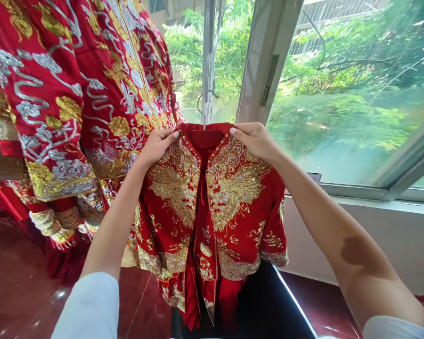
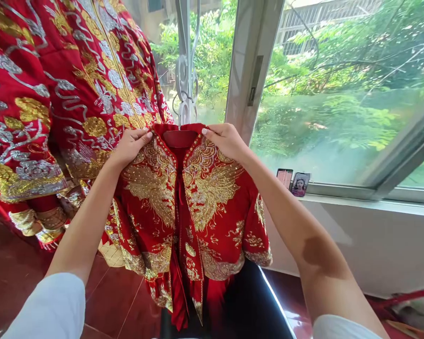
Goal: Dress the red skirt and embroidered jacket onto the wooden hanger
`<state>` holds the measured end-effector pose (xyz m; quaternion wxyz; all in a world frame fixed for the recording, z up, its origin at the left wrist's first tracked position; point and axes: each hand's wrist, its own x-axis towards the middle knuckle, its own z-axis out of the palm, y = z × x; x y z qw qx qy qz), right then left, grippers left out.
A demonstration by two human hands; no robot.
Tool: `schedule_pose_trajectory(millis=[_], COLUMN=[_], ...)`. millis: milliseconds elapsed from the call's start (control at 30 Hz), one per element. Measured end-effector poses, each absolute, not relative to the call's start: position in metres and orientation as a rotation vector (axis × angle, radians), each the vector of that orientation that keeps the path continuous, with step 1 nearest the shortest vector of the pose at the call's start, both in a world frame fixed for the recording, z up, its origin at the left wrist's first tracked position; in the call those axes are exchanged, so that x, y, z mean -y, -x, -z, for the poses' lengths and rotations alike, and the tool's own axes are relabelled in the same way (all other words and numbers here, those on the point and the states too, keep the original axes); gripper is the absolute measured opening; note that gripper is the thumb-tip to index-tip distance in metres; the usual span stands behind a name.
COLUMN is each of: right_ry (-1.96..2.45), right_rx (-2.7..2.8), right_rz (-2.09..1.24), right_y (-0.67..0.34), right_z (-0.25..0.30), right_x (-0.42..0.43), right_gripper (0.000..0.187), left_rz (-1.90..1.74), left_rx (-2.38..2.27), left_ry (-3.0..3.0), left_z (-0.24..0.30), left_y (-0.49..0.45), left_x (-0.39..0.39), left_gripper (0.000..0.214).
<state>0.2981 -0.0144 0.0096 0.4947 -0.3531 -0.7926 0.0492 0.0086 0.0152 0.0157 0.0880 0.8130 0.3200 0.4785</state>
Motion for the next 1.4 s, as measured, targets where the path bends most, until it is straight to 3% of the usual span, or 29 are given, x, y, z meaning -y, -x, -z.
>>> schedule_pose_trajectory(millis=[100,200,333,433,600,733,900,1033,1200,1400], right_ry=[0.918,1.08,1.342,1.255,1.362,1.133,0.848,0.761,0.736,0.92], right_rx=[2.128,2.229,1.687,1.495,1.531,1.668,1.708,1.666,1.759,1.791], right_rz=[-0.27,-0.295,0.346,0.734,0.844,0.65,0.279,0.161,0.138,0.209], right_y=[-0.322,-0.34,-0.312,-0.262,-0.228,-0.25,-0.248,-0.221,-0.19,-0.199], right_z=[-0.011,-0.004,0.055,0.136,0.22,0.21,0.172,0.146,0.155,0.192], right_x=[0.014,0.021,0.051,0.071,0.063,0.067,0.136,0.173,0.115,0.067], right_gripper=[0.033,0.046,0.046,0.052,0.055,0.068,0.07,0.067,0.069,0.069], left_rz=[-1.245,-1.32,-1.861,-1.918,-1.727,-1.477,-1.599,-1.789,-1.251,-1.314], left_rx=[-1.04,-1.197,-1.643,-1.902,-2.174,-2.068,-1.482,-1.288,-1.504,-1.76], left_ry=[-2.509,-2.604,-2.601,-2.504,-2.379,-2.587,-2.841,-2.812,-2.53,-2.607], left_z=[-0.013,0.002,0.072,0.146,0.21,0.2,0.159,0.132,0.16,0.213], left_y=[0.001,0.003,-0.022,-0.051,-0.055,-0.029,-0.036,-0.065,-0.091,-0.079], left_x=[-0.013,-0.002,0.031,0.054,0.059,0.07,0.13,0.151,0.081,0.051], left_gripper=[0.038,0.047,0.056,0.079,0.048,0.017,0.03,0.023,0.025,0.015])
